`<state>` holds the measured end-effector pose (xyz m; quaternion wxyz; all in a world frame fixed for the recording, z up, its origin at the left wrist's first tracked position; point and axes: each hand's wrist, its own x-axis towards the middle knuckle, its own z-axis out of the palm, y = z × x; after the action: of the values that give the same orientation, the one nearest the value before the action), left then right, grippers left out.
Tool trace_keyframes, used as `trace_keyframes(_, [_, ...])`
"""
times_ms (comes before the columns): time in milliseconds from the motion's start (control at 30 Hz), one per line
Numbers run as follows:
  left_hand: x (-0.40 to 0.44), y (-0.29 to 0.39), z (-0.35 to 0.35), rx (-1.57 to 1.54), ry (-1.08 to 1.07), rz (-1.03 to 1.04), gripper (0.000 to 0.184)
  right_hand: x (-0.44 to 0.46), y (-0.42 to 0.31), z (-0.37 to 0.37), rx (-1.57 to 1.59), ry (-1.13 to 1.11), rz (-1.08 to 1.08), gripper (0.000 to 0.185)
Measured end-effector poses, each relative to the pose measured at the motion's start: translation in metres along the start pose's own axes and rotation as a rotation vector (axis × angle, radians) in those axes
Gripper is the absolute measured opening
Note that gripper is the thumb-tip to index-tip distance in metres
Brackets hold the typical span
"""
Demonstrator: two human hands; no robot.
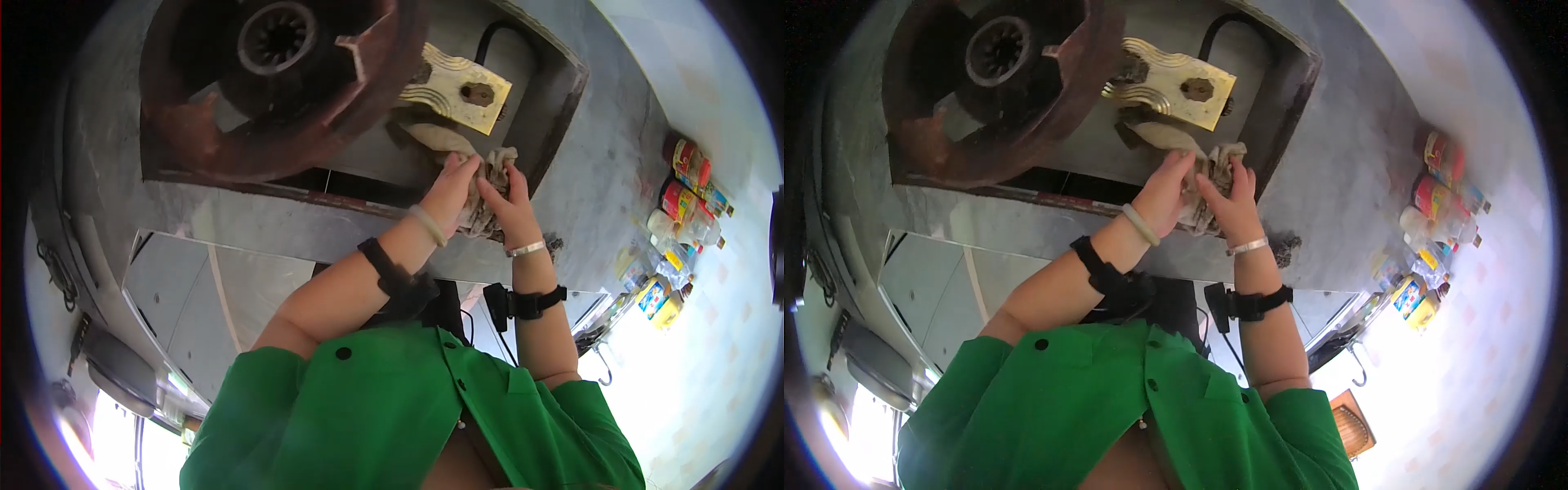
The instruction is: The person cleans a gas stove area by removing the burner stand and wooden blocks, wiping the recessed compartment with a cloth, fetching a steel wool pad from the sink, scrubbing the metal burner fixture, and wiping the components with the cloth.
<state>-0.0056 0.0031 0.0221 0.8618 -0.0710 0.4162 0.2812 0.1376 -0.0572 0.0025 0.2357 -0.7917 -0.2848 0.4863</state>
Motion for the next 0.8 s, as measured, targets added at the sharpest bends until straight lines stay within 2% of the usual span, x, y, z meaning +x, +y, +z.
trace_keyframes(67, [0.007, 0.000, -0.011, 0.007, -0.069, -0.070, 0.039, 0.011, -0.003, 0.009, 0.126, -0.087, 0.195, 0.077])
trace_keyframes(100, [0.008, 0.001, -0.010, 0.121, 0.032, -0.014, 0.051, 0.027, -0.009, 0.017, 0.182, -0.102, 0.336, 0.081])
trace_keyframes(167, [0.028, 0.005, -0.020, 0.477, -0.016, 0.112, 0.056, 0.078, 0.007, 0.041, -0.455, -0.109, 0.382, 0.084])
trace_keyframes(233, [0.019, 0.016, -0.023, 0.821, -0.029, 0.257, 0.058, 0.089, 0.000, 0.059, -0.708, -0.191, 0.342, 0.085])
trace_keyframes(333, [-0.020, 0.024, -0.043, 0.914, -0.209, 0.532, 0.056, 0.093, -0.004, 0.094, -1.084, -0.315, 0.288, 0.087])
trace_keyframes(367, [-0.037, 0.019, -0.052, 1.005, -0.140, 0.834, 0.052, 0.097, -0.006, 0.103, -1.218, -0.354, 0.262, 0.088])
trace_keyframes(433, [-0.096, 0.046, -0.062, 0.799, -0.222, 0.428, 0.048, 0.121, 0.014, 0.113, -1.190, -0.346, 0.179, 0.088])
trace_keyframes(500, [-0.127, 0.045, -0.087, 0.795, -0.240, 0.456, 0.047, 0.111, 0.000, 0.150, -1.269, -0.294, -0.073, 0.086])
trace_keyframes(567, [-0.149, 0.041, -0.109, 0.734, -0.224, 0.478, 0.045, 0.079, -0.060, 0.193, -1.404, -0.634, -0.340, 0.075])
trace_keyframes(633, [-0.164, 0.032, -0.124, 0.664, -0.200, 0.511, 0.043, 0.061, -0.076, 0.223, -1.440, -0.701, -0.520, 0.060])
trace_keyframes(700, [-0.173, 0.023, -0.135, 0.581, -0.170, 0.554, 0.041, 0.058, -0.074, 0.229, -1.520, -0.764, -0.774, 0.050])
trace_keyframes(800, [-0.179, 0.004, -0.142, 0.384, -0.116, 0.591, 0.036, 0.069, -0.052, 0.206, -1.683, -0.886, -1.236, 0.044])
